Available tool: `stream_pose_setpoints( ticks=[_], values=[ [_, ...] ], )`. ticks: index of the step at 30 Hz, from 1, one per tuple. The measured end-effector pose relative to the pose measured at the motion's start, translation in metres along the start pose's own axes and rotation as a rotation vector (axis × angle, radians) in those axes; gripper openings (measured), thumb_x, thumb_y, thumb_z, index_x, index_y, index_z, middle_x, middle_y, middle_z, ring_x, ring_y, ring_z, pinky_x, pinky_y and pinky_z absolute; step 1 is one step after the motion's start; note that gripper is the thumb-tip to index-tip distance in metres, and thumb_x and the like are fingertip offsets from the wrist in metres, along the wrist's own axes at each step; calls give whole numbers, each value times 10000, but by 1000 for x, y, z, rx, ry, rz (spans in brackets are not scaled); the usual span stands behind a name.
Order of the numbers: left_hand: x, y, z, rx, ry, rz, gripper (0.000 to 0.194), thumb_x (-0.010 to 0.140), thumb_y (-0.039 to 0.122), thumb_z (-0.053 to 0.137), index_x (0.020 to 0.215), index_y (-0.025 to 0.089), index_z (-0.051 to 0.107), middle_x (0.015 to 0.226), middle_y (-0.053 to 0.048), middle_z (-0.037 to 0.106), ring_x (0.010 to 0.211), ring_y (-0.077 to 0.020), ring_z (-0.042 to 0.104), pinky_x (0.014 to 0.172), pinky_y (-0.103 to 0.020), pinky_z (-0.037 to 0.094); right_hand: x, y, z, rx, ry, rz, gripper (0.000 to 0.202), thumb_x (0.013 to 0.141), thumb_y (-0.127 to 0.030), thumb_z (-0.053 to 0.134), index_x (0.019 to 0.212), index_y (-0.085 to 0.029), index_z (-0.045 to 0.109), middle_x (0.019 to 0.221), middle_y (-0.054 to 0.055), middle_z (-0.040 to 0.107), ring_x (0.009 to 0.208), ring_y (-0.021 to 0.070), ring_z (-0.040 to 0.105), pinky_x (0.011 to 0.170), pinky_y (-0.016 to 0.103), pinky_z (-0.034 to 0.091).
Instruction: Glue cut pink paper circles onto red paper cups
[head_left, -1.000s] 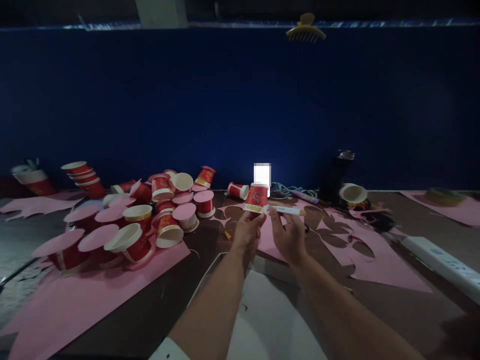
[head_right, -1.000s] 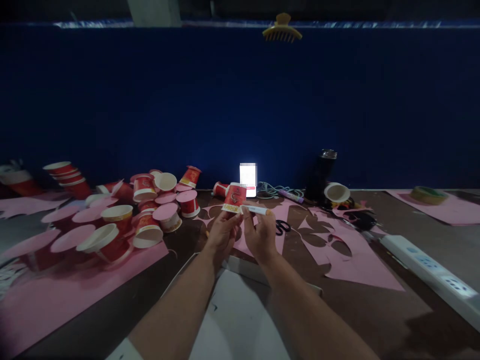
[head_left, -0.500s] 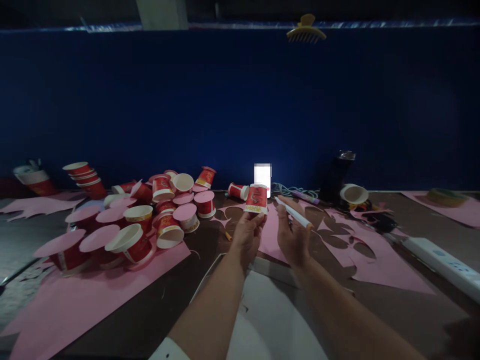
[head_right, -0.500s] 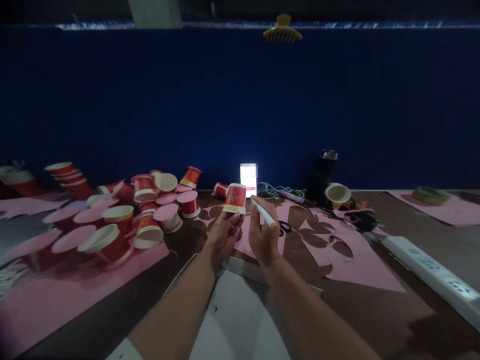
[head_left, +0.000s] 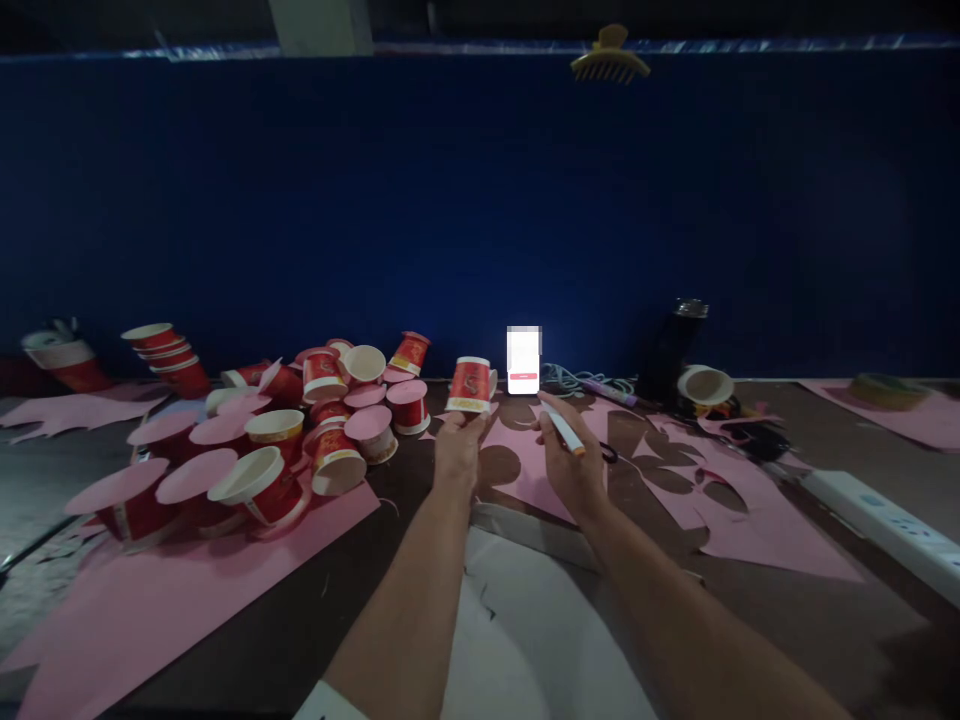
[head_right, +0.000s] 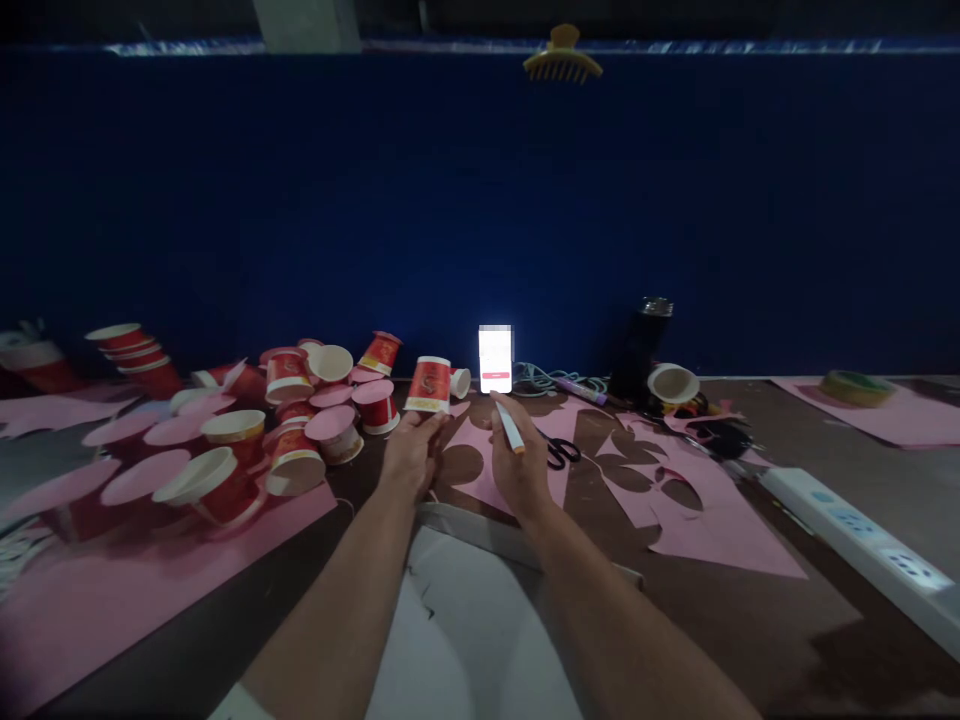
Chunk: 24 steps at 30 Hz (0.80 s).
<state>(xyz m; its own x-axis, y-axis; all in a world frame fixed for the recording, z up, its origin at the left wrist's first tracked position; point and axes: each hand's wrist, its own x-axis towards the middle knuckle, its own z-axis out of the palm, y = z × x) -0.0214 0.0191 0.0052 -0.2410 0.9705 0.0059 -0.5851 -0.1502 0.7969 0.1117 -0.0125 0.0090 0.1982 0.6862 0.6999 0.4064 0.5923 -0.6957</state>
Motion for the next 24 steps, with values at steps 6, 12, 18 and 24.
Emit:
stream_pose_setpoints(
  ticks=[6,12,18,24],
  values=[
    [15,16,-20,65,180,-14,83,655,35,638,646,117,631,619,27,601,540,-45,540,641,-185,451,-6,14,3,-27,-176,33,300,902,-331,463,1141,-209,598,887,50,669,698,151,635,615,282,536],
    [14,21,-20,18,207,-74,126,699,-9,609,641,103,618,694,-10,630,586,-50,595,665,-171,500,-10,14,5,-121,-250,-36,282,879,-233,458,1127,-227,593,1006,62,675,811,170,662,727,314,549],
    [15,15,-21,81,215,-96,151,706,-26,607,624,102,604,640,5,621,565,-42,594,628,-146,513,-15,17,7,-196,-286,-40,326,839,-164,466,1125,-240,603,1048,54,684,908,188,656,822,347,529],
    [12,8,-21,127,193,-161,156,710,-33,596,629,100,613,587,-2,619,521,-47,587,566,-135,489,-19,25,10,-229,-319,-36,341,819,-158,479,1121,-249,609,1136,40,670,991,202,641,873,367,513]
  ],
)
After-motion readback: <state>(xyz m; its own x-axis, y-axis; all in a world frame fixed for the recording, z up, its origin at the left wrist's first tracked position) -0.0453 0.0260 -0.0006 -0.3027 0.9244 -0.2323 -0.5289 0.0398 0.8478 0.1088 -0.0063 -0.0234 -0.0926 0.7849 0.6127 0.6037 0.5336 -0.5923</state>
